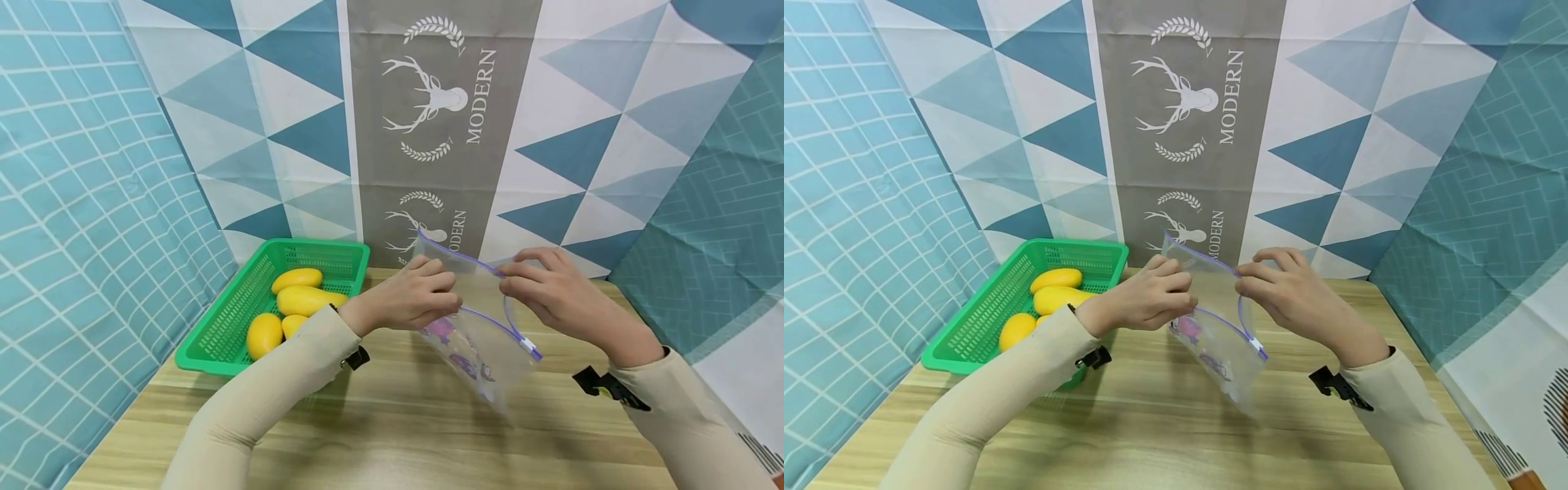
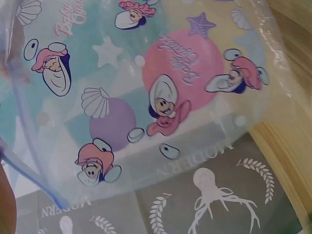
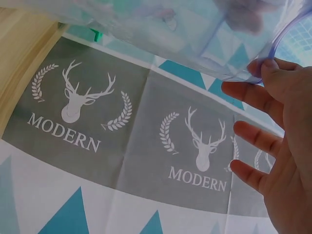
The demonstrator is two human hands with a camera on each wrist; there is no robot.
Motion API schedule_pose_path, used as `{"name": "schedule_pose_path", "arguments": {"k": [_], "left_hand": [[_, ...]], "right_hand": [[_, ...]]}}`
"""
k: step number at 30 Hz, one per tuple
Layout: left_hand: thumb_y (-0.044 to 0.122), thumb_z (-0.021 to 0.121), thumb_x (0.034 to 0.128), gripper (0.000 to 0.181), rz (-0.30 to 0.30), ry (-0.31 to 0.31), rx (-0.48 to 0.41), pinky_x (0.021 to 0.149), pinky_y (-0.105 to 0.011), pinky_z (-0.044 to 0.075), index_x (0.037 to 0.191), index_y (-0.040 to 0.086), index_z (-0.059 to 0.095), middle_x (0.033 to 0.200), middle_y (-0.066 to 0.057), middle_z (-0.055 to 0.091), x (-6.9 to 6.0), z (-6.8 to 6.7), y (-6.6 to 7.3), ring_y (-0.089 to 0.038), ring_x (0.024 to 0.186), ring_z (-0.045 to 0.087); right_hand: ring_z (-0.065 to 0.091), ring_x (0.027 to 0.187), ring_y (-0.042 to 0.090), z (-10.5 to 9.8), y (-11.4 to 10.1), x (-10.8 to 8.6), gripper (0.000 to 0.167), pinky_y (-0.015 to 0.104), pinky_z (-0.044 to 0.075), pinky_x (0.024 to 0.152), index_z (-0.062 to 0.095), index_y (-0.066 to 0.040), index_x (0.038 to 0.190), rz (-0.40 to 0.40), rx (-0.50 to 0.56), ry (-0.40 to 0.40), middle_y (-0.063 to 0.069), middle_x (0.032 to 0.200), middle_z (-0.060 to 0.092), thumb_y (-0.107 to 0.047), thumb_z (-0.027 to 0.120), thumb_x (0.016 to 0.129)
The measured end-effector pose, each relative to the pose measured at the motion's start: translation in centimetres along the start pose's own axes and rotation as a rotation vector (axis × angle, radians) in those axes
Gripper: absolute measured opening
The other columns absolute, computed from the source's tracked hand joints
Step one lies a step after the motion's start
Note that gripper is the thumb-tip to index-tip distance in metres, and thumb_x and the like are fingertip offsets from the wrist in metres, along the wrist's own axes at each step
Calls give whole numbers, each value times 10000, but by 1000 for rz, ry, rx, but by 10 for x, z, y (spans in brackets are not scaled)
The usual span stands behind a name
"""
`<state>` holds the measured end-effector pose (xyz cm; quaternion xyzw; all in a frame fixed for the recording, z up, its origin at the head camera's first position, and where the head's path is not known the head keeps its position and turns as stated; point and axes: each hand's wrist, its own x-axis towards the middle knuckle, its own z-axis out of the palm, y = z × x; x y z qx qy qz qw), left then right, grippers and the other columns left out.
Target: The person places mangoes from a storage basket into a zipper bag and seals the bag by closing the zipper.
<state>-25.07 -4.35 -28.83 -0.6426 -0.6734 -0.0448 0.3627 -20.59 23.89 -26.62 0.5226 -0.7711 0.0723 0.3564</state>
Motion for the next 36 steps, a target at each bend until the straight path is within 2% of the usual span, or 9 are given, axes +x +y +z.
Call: {"name": "schedule_pose_path", "arguments": {"k": [7, 14, 21, 28, 36], "left_hand": [[244, 478, 1042, 159, -17, 19, 17, 758, -382, 295, 943, 178, 585, 810, 25, 430, -9, 3, -1, -195, 766, 357], [300, 335, 1093, 321, -27, 56, 71, 763, -392, 309, 944, 187, 597, 812, 23, 419, -20, 5, -2, -198, 780, 362], [309, 332, 1094, 333, -35, 53, 73, 777, -390, 333, 931, 187, 596, 801, 24, 407, -24, 6, 0, -196, 787, 367], [315, 332, 1094, 328, -33, 56, 69, 796, -391, 332, 950, 188, 598, 817, 21, 438, -28, 6, -1, -202, 809, 393], [296, 400, 1080, 271, -38, 50, 58, 801, -396, 340, 960, 176, 612, 849, 17, 485, -31, 5, 0, -208, 839, 424]], "right_hand": [[561, 1048, 348, -5, 4, -7, 405, 562, 410, 848, 642, -140, 993, 41, 1, -35, 63, 1095, 697, -372, 325, 1090], [594, 1012, 307, -7, 12, -13, 411, 522, 405, 841, 642, -149, 957, 53, -12, -13, 38, 1031, 702, -396, 339, 1084], [600, 977, 270, -6, 17, -18, 391, 513, 392, 826, 636, -171, 922, 54, -19, 7, 4, 994, 702, -398, 360, 1080], [609, 953, 282, -11, 15, -15, 411, 516, 390, 837, 639, -134, 919, 54, -41, 5, 24, 960, 701, -374, 350, 1086], [623, 918, 296, -12, 16, -15, 427, 552, 389, 809, 658, -106, 904, 35, -51, 47, 43, 899, 689, -360, 368, 1086]]}}
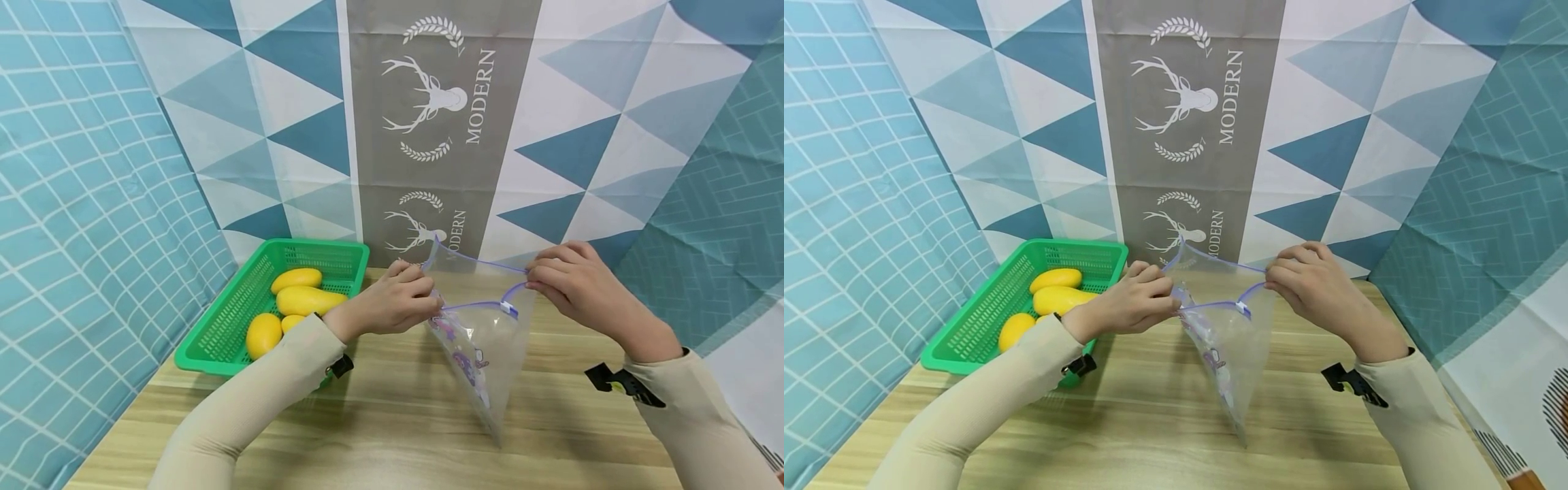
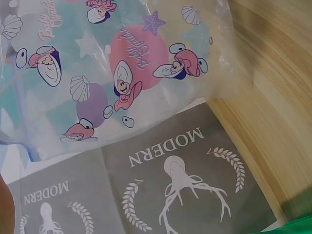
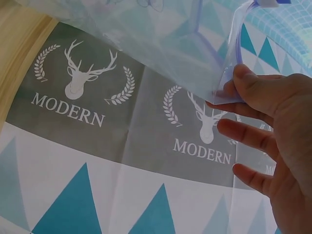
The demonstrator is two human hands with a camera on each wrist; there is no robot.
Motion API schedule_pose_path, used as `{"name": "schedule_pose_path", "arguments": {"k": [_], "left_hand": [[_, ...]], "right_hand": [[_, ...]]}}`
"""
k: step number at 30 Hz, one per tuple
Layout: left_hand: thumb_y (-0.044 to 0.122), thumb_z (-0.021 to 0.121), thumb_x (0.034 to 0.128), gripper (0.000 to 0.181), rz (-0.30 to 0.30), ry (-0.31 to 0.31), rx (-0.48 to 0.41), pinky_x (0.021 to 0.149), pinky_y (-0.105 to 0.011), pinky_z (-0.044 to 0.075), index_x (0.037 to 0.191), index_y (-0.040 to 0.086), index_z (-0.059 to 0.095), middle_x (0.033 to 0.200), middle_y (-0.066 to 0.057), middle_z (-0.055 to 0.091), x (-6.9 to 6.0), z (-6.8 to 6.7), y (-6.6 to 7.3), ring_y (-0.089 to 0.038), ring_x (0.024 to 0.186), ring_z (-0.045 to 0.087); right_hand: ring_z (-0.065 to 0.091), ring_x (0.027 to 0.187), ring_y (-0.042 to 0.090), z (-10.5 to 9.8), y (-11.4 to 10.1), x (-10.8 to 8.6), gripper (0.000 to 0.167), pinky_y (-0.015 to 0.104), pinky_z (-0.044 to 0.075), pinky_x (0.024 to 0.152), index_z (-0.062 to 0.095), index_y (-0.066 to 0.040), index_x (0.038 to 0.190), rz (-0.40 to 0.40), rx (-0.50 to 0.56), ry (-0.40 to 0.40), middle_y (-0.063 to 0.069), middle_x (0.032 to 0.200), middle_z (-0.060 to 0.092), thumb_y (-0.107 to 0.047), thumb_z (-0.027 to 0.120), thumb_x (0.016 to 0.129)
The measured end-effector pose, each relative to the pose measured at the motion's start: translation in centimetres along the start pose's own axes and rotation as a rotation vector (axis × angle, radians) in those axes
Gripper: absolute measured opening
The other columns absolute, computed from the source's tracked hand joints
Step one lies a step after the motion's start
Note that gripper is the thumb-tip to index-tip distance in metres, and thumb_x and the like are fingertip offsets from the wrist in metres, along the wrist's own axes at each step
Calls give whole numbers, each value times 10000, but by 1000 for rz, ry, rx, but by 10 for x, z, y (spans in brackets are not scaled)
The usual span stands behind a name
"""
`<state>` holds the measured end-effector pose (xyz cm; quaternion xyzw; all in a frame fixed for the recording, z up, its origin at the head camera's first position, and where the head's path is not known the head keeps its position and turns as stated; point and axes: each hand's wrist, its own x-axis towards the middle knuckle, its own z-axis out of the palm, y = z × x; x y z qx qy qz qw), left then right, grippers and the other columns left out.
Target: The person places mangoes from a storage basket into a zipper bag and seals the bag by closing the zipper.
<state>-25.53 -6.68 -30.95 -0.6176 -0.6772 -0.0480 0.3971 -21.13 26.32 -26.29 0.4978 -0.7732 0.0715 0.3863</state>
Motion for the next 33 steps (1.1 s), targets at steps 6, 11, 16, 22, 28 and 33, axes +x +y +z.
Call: {"name": "schedule_pose_path", "arguments": {"k": [6, 11, 16, 22, 28, 33], "left_hand": [[300, 368, 1087, 299, -9, -13, 2, 778, -393, 320, 952, 165, 598, 848, 6, 478, -3, 0, 1, -212, 840, 417], [287, 427, 1075, 248, -27, -50, 0, 777, -363, 322, 958, 168, 611, 838, 18, 479, -6, 1, 3, -200, 859, 429], [269, 544, 1028, 134, -35, -77, 9, 806, -355, 350, 971, 177, 622, 867, 32, 530, -8, 1, 4, -194, 876, 451], [278, 502, 1046, 167, -41, -83, 11, 834, -355, 366, 991, 183, 629, 876, 41, 546, -11, 4, 5, -192, 884, 464], [260, 470, 1054, 188, -28, -78, 6, 871, -372, 386, 1018, 181, 637, 870, 44, 548, -12, 8, 8, -187, 885, 478], [252, 497, 1043, 163, -35, -102, 1, 854, -372, 378, 1020, 185, 644, 879, 47, 553, -14, 12, 9, -186, 916, 493]], "right_hand": [[627, 888, 295, -1, 0, -2, 442, 592, 389, 831, 663, -99, 883, -3, -20, 22, 55, 875, 688, -354, 367, 1089], [625, 866, 295, -1, 1, -3, 446, 609, 382, 832, 668, -94, 864, -10, -37, 45, 59, 851, 686, -337, 370, 1091], [619, 862, 299, -3, 1, -3, 453, 610, 373, 849, 686, -90, 855, -4, -50, 60, 53, 822, 684, -335, 386, 1088], [608, 876, 310, -8, 1, -3, 459, 593, 361, 879, 698, -70, 858, 27, -64, 48, 65, 821, 686, -338, 401, 1084], [606, 875, 319, -10, 0, -2, 471, 605, 359, 868, 706, -49, 863, 22, -77, 45, 82, 826, 694, -330, 400, 1086], [605, 867, 320, -12, -1, -1, 470, 602, 355, 871, 718, -43, 870, 18, -87, 59, 85, 827, 699, -320, 405, 1086]]}}
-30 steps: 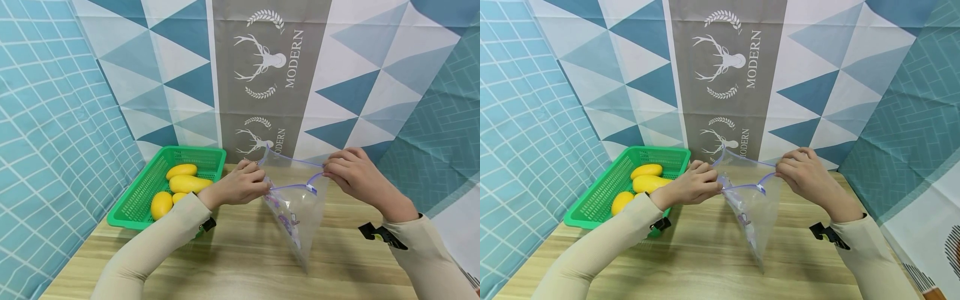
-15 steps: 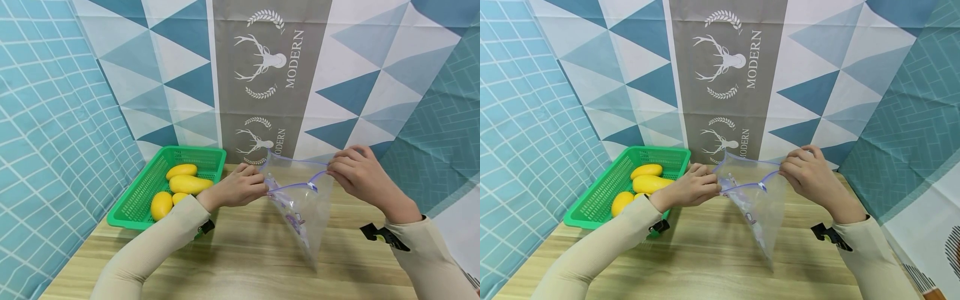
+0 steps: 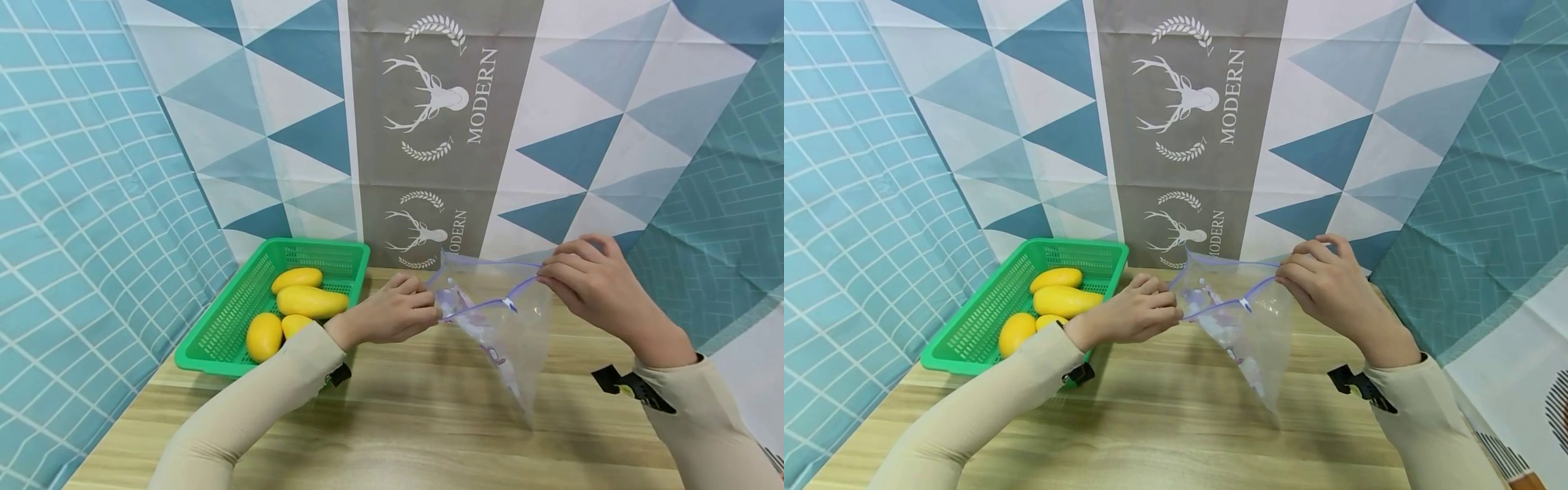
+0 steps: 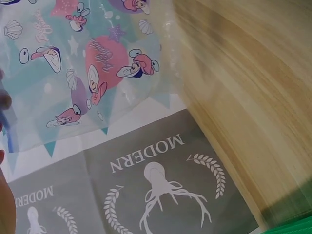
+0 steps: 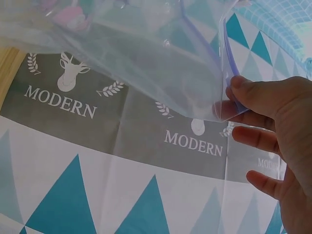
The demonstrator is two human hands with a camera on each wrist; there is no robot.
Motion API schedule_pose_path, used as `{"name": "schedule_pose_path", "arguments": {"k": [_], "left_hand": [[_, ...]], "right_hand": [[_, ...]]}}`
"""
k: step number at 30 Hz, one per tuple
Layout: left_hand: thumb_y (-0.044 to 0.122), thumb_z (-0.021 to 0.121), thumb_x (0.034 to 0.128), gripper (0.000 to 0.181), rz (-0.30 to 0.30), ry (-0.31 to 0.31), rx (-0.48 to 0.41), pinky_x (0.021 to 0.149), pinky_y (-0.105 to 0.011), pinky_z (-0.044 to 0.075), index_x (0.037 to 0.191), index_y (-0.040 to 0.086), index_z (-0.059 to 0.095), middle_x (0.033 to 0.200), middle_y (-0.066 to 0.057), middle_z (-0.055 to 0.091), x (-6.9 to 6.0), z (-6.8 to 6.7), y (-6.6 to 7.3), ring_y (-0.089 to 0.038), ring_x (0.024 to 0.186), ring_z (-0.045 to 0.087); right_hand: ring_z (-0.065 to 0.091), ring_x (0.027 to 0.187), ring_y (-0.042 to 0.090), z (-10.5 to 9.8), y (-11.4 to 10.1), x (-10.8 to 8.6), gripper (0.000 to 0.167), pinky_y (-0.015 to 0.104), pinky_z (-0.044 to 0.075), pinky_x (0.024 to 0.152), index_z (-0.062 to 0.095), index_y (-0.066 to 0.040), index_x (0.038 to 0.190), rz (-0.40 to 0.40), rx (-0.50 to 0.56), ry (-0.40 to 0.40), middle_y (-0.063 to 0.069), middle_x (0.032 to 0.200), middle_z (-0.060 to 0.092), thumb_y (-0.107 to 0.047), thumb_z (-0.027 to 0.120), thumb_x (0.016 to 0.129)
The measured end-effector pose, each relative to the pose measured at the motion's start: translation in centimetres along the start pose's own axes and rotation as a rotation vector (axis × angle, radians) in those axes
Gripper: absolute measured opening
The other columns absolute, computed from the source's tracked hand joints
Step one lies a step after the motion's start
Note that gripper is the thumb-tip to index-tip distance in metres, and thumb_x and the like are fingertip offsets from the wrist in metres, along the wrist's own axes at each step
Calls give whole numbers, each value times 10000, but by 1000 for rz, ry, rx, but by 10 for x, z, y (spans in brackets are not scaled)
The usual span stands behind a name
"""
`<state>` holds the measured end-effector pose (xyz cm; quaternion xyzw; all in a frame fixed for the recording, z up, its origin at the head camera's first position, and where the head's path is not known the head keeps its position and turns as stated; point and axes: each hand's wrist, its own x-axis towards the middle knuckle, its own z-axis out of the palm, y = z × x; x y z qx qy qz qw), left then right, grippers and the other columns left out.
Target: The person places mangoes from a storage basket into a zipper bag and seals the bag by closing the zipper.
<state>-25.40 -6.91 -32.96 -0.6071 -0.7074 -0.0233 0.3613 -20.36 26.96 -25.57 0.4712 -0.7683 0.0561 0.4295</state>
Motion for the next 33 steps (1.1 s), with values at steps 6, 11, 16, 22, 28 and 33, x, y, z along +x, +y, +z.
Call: {"name": "schedule_pose_path", "arguments": {"k": [6, 11, 16, 22, 28, 33], "left_hand": [[259, 540, 1025, 120, -9, -36, -1, 842, -358, 370, 1016, 200, 644, 886, 51, 558, -1, 7, 3, -188, 931, 502], [264, 552, 1019, 105, -17, -67, 15, 841, -356, 371, 1023, 212, 643, 874, 58, 546, -3, 12, 6, -190, 918, 491], [255, 604, 992, 82, -21, -85, 9, 847, -357, 388, 1042, 220, 660, 887, 76, 569, -5, 16, 9, -177, 946, 504], [261, 626, 985, 96, -30, -100, 11, 833, -344, 368, 1066, 234, 669, 915, 85, 582, -8, 23, 13, -168, 966, 505], [236, 628, 985, 101, -44, -149, -16, 870, -357, 359, 1078, 237, 667, 911, 85, 567, -9, 26, 18, -170, 959, 486], [244, 622, 990, 110, -59, -166, -8, 857, -359, 347, 1085, 251, 676, 916, 89, 567, -10, 28, 21, -165, 960, 480]], "right_hand": [[607, 850, 320, 0, -1, 0, 469, 602, 357, 872, 720, -37, 868, -10, 6, 4, 88, 820, 698, -314, 410, 1084], [605, 833, 312, 3, -3, -2, 474, 590, 373, 858, 710, -44, 846, -22, 8, -9, 77, 807, 690, -310, 400, 1087], [607, 832, 306, 7, -3, -5, 485, 582, 386, 841, 705, -54, 829, -15, 23, -26, 72, 806, 685, -315, 386, 1086], [605, 807, 300, 13, -4, -7, 482, 523, 399, 826, 697, -45, 813, -24, 65, -24, 82, 806, 674, -298, 389, 1084], [602, 785, 288, 18, -5, -8, 452, 467, 451, 743, 700, -46, 818, -49, 92, -14, 82, 812, 673, -268, 405, 1079], [596, 767, 274, 20, -5, -8, 437, 448, 475, 689, 699, -51, 825, -62, 100, -26, 75, 811, 665, -255, 405, 1076]]}}
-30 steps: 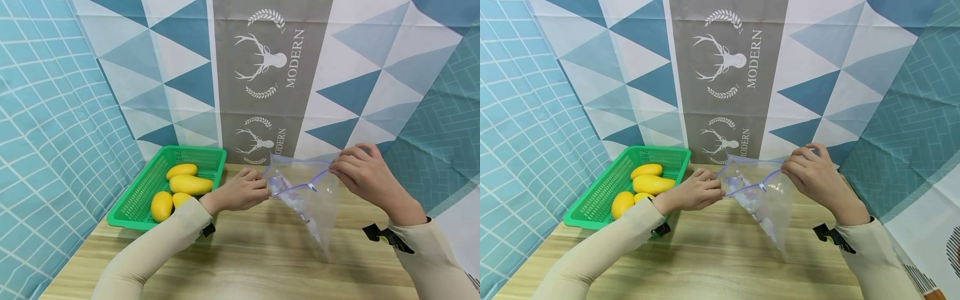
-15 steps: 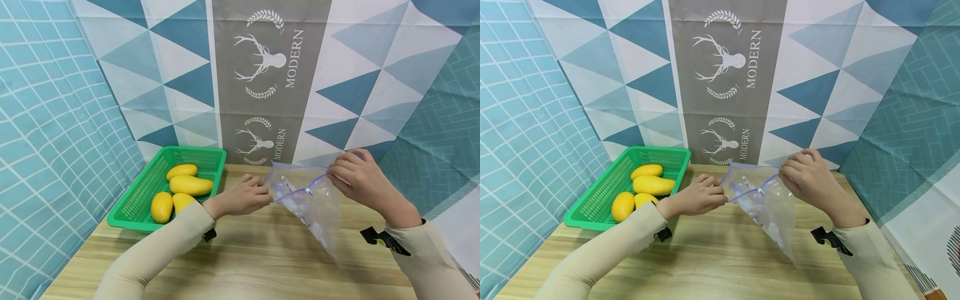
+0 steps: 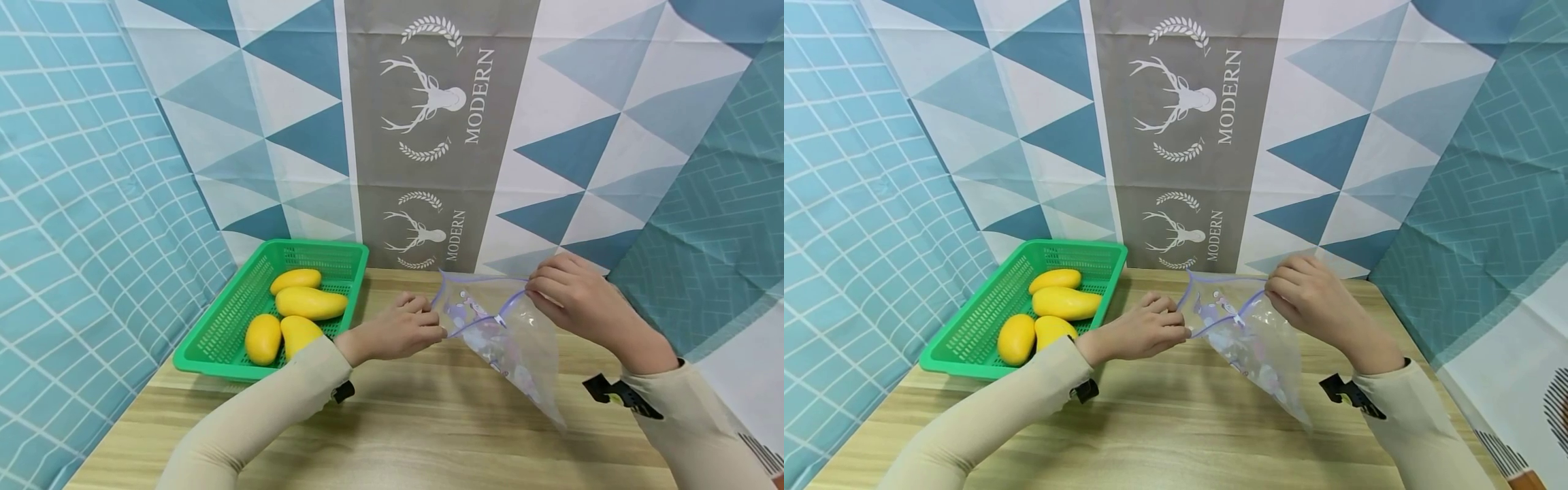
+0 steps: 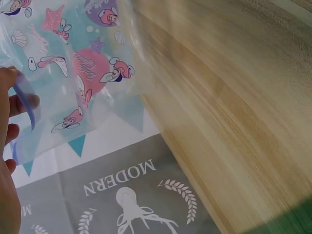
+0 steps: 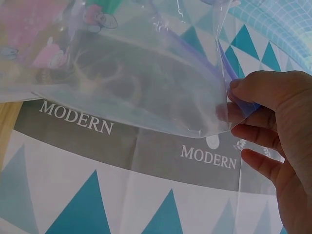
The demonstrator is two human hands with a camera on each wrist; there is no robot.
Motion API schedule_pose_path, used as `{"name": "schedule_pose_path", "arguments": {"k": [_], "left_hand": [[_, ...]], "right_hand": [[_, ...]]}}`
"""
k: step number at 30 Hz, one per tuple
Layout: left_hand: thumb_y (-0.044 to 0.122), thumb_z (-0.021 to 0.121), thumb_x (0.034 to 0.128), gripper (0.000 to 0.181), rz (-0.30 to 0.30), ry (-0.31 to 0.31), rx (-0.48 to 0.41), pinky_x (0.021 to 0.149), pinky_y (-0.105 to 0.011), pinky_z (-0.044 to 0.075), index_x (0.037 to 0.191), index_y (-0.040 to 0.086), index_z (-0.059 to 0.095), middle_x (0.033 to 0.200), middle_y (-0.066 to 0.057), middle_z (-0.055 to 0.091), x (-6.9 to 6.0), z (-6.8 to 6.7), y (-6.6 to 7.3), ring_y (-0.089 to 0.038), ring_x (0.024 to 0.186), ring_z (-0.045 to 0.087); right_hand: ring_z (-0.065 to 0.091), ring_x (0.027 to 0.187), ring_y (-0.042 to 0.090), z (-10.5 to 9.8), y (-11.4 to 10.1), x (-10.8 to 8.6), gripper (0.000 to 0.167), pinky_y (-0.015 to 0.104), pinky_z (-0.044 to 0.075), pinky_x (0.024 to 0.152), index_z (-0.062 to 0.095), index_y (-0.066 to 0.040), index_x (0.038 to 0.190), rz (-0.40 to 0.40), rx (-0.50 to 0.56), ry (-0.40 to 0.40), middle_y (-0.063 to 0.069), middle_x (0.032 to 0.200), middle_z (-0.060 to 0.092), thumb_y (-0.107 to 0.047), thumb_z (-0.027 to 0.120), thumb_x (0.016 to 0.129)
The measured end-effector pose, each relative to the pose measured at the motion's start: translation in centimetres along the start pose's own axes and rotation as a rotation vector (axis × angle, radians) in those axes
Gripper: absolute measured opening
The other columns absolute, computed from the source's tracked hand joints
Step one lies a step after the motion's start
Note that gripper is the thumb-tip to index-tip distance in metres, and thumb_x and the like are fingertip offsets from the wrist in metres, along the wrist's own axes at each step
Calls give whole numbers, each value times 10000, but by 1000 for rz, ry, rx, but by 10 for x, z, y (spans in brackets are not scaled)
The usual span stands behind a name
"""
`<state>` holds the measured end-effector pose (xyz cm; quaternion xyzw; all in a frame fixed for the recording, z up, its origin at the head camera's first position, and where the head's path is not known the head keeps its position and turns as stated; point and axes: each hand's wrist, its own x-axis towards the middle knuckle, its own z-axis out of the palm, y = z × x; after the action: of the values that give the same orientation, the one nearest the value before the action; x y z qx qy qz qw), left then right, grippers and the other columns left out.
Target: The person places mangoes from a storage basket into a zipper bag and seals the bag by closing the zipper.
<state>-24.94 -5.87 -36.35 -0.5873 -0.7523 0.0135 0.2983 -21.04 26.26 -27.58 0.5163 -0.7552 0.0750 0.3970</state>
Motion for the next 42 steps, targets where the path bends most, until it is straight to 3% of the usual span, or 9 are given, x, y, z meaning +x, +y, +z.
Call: {"name": "schedule_pose_path", "arguments": {"k": [11, 17, 33, 42], "left_hand": [[257, 631, 987, 94, -11, 2, 24, 823, -354, 337, 1065, 265, 683, 902, 103, 586, -3, 4, 2, -151, 920, 469], [257, 627, 989, 71, -28, -47, -21, 794, -364, 302, 1032, 265, 683, 878, 106, 588, -6, 6, 3, -155, 907, 449], [276, 582, 1007, 96, -45, -111, 38, 797, -346, 303, 957, 277, 664, 825, 119, 578, -9, 11, 6, -144, 912, 469], [300, 592, 1003, 81, -69, -158, 13, 825, -353, 321, 985, 275, 666, 861, 118, 607, -9, 9, 7, -151, 944, 480]], "right_hand": [[597, 780, 280, 9, -2, 1, 433, 465, 461, 757, 686, -61, 816, -35, 9, 11, 61, 796, 658, -262, 405, 1079], [598, 776, 269, 15, -5, 2, 421, 460, 469, 736, 678, -63, 812, -59, 17, 9, 52, 796, 652, -250, 410, 1077], [586, 780, 238, 23, -12, 0, 420, 469, 469, 759, 671, -87, 811, -68, 28, -13, 13, 792, 637, -250, 393, 1080], [577, 774, 232, 26, -15, -1, 409, 465, 448, 769, 666, -89, 811, -68, 44, -6, 5, 789, 629, -244, 399, 1079]]}}
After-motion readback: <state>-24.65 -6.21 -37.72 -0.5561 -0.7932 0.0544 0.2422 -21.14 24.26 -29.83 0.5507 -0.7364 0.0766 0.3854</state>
